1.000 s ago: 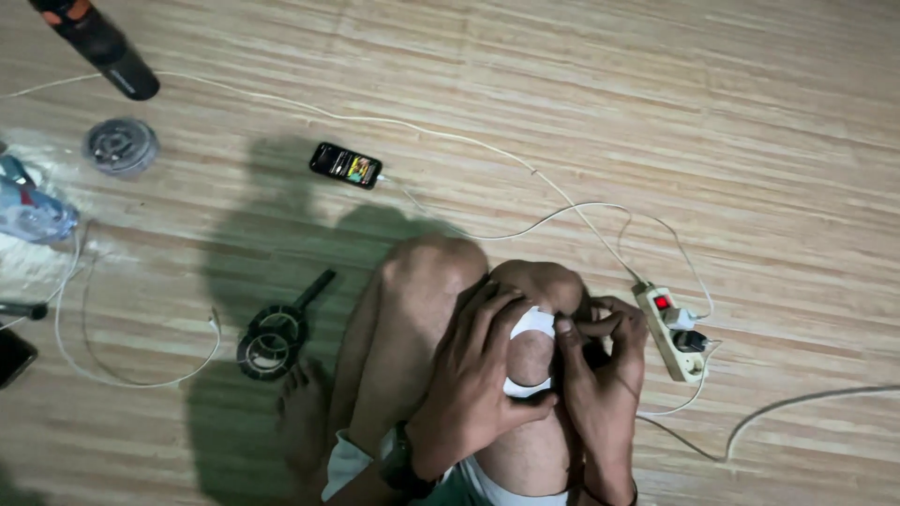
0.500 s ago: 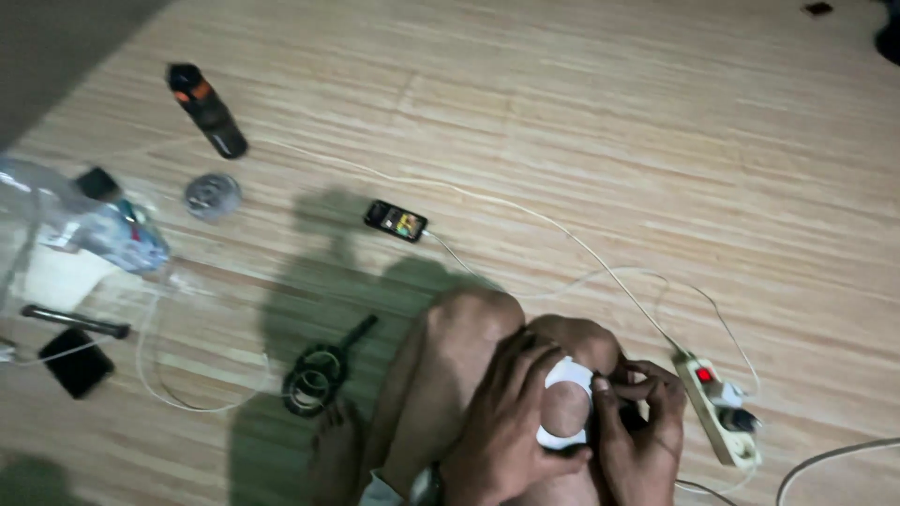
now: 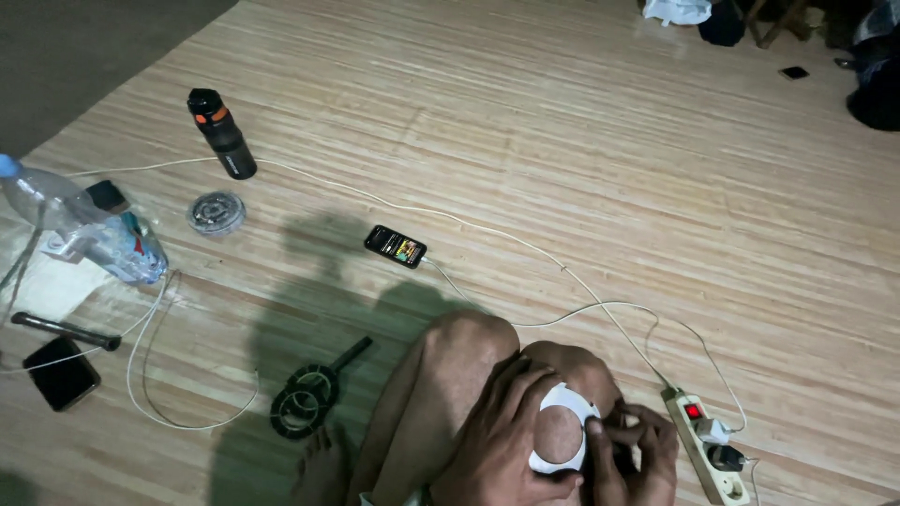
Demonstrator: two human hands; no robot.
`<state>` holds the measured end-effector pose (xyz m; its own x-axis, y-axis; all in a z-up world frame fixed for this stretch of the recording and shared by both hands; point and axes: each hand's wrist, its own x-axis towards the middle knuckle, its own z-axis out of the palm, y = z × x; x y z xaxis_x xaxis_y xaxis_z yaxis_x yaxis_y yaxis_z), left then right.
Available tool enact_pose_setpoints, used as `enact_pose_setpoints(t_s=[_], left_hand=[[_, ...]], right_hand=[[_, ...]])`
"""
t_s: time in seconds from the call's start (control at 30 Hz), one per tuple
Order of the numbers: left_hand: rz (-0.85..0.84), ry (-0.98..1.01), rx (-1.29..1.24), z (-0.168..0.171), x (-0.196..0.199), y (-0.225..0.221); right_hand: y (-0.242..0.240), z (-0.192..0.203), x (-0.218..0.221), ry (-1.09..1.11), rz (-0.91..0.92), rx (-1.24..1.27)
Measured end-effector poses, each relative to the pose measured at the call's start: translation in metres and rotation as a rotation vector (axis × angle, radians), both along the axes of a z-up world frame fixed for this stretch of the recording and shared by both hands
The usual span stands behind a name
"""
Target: The person sits on the floor and uses a small tool to file the edges of a motorcycle clutch plate after applying a template.
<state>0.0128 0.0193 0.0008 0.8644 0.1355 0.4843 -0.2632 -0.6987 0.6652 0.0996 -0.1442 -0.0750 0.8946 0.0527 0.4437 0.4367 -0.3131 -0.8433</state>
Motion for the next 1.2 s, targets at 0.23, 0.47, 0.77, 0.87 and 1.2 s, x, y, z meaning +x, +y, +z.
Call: enact_pose_setpoints(t_s=[0.23,0.47,0.77,0.87,1.2], left_hand=[[-0.004,0.016,0.003,0.005,-0.003,-0.002],[-0.007,-0.02,-0.025,0.006,-0.004,0.0],[0.01,0.047,-0.028,0.009,-0.003,-0.002],[0.01,0.026,-0.028,0.009,-0.004,-0.002],[-0.001,-0.035,-0.016,0.017,-0.005,-0.001]], right_hand=[[0.005,0.012,0.006,-0.039,0.085,-0.015],[-0.008,-0.01,-0.009,-0.063,-0.032,-0.011],[0.022,0.054,-0.004,0.08,0.058,-0.019],[0.012,0.04,-0.011,0.003,0.027,-0.072],[0.013,0.047,-0.011,0.031,0.041,-0.098]])
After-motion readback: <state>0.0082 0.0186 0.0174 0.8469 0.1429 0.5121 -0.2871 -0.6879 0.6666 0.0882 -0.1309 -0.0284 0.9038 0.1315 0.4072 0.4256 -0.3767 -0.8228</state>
